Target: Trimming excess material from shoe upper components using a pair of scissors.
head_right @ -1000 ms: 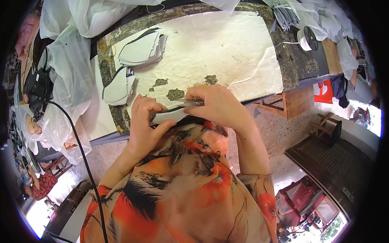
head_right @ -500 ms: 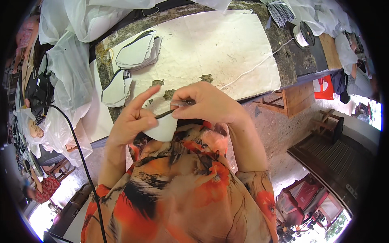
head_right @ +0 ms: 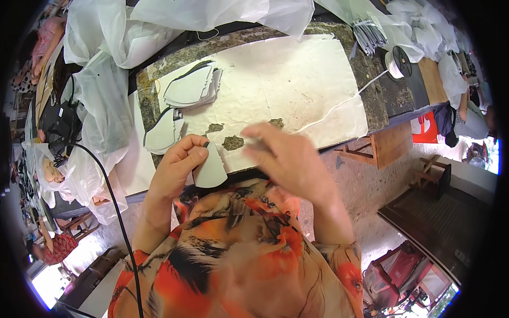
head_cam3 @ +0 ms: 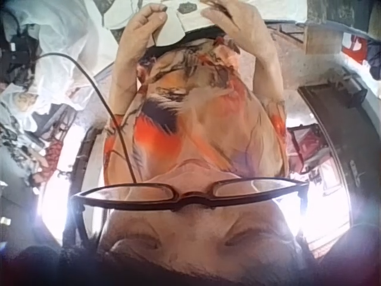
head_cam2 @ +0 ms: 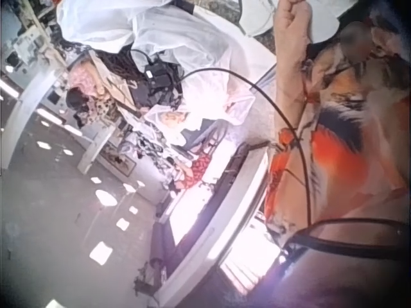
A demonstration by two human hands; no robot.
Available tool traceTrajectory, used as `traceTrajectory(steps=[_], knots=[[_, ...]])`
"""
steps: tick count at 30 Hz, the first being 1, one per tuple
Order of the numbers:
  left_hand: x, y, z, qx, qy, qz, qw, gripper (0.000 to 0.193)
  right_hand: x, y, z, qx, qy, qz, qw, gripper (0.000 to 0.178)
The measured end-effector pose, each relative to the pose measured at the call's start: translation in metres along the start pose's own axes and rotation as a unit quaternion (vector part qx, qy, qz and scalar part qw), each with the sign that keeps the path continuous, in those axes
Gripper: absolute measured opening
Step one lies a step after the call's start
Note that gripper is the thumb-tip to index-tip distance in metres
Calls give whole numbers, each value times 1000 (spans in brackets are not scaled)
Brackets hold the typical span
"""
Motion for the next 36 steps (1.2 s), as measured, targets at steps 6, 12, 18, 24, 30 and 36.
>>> traceTrajectory(steps=[6, 12, 18, 24, 30, 36], knots=[[-8, -14, -14, -25, 56, -7, 998, 26, -66, -6, -16, -4, 199, 123, 972, 39], [-6, -20, -15, -36, 123, -23, 992, 28, -81, 5, -14, -29, 207, 160, 965, 47], [5, -18, -9, -21, 75, -37, 996, 27, -42, 1, 6, 51, -1, 111, 992, 25], [2, -25, -11, 9, 71, -4, 997, 27, -39, 15, 49, 316, -58, 115, 940, 15], [2, -34, -13, 36, 21, 30, 999, 24, -56, 25, 22, 155, -208, 180, 949, 21], [-2, -29, -6, 0, -9, 9, 1000, 24, -54, 28, 30, 162, -65, 157, 972, 29]])
Point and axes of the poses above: each hand's wrist, its own y-axis towards the middle knuckle, its own x-axis out of the back of the hand, z = x × y, the point moved 10 cm from there along y, towards the middle knuckle, and after that the axes turned 13 degrees about x, right-handed, at the moved point
